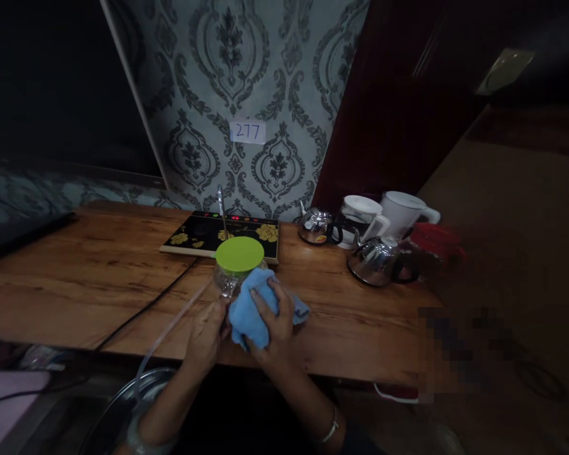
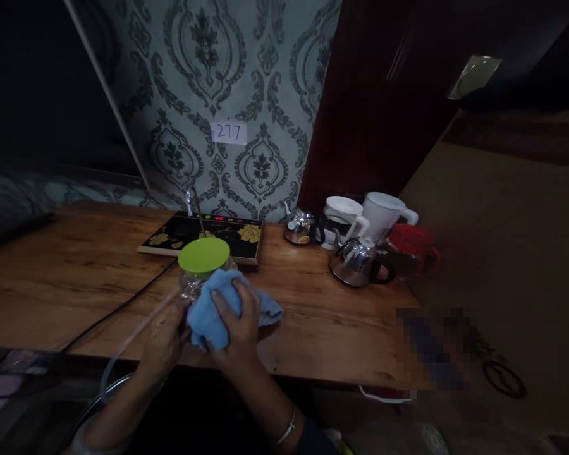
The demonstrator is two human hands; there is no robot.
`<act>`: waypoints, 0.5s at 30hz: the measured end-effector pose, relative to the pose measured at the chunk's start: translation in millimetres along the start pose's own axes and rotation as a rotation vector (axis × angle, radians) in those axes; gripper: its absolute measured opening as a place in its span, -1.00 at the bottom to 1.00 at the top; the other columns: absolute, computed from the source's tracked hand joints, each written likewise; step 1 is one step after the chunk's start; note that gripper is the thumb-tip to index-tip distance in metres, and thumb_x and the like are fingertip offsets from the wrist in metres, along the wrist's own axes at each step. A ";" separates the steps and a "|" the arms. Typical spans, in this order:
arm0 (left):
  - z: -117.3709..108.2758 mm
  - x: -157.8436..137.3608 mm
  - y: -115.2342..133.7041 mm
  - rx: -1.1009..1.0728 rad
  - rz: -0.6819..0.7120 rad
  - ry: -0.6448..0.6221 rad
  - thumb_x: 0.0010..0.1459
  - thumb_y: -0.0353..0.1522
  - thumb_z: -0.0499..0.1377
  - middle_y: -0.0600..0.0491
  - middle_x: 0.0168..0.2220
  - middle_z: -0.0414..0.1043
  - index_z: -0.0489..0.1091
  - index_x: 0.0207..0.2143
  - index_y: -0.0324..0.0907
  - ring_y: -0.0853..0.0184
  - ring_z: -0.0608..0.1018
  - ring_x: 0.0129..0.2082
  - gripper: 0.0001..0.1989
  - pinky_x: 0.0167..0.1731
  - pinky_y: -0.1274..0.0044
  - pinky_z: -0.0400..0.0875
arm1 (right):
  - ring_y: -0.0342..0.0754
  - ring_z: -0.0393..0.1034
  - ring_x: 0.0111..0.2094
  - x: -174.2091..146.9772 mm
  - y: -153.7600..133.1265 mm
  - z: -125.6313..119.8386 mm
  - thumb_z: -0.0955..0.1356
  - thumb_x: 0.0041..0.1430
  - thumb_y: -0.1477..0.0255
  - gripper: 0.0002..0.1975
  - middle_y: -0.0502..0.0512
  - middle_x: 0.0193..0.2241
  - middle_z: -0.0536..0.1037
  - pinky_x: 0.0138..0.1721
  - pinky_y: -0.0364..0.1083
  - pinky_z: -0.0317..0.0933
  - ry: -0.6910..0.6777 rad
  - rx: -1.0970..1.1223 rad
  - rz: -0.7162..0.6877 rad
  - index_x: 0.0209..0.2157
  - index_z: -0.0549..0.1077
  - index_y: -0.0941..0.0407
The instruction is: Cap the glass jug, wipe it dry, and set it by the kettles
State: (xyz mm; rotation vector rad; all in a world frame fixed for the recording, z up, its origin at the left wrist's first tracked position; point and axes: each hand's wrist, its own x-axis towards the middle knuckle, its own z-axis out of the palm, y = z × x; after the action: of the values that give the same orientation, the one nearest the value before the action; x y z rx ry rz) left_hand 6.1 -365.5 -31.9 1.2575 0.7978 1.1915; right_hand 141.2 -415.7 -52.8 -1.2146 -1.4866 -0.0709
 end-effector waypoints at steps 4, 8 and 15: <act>1.9 -1.8 11.9 0.133 0.092 -0.090 0.18 0.02 0.01 0.16 -0.72 0.15 0.24 -0.62 -0.17 0.44 0.24 -0.71 -0.49 -0.67 0.58 0.16 | 0.19 0.19 0.10 -27.0 5.9 -5.1 0.37 -0.01 0.41 -0.49 0.18 0.14 0.22 0.09 0.23 0.13 -0.137 -0.074 -0.069 0.05 0.39 -0.01; -6.5 -8.2 16.9 0.328 0.244 -0.011 0.19 -0.11 0.08 0.07 -0.55 0.37 0.34 -0.44 -0.18 0.35 0.44 -0.53 -0.66 -0.46 0.51 0.36 | 0.19 0.26 0.08 -37.9 15.9 -27.4 0.39 -0.06 0.38 -0.47 0.19 0.10 0.32 0.08 0.20 0.17 -0.312 0.025 0.031 0.04 0.40 0.01; -28.6 -47.4 -3.8 0.438 0.635 0.277 -0.25 0.00 0.35 -0.08 -0.11 0.35 0.35 -0.12 -0.07 0.05 0.46 -0.07 -0.36 -0.09 0.23 0.40 | 0.20 0.32 0.07 -5.7 -39.1 -51.7 0.37 0.01 0.19 -0.46 0.15 0.05 0.40 0.05 0.21 0.26 -0.066 0.397 0.213 0.07 0.31 -0.08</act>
State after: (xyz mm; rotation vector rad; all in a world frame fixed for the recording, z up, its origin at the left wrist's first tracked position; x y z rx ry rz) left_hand -31.8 -402.6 -48.2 1.8126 0.9246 1.7920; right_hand 149.0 -470.0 -17.8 -1.0478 -1.3396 0.3940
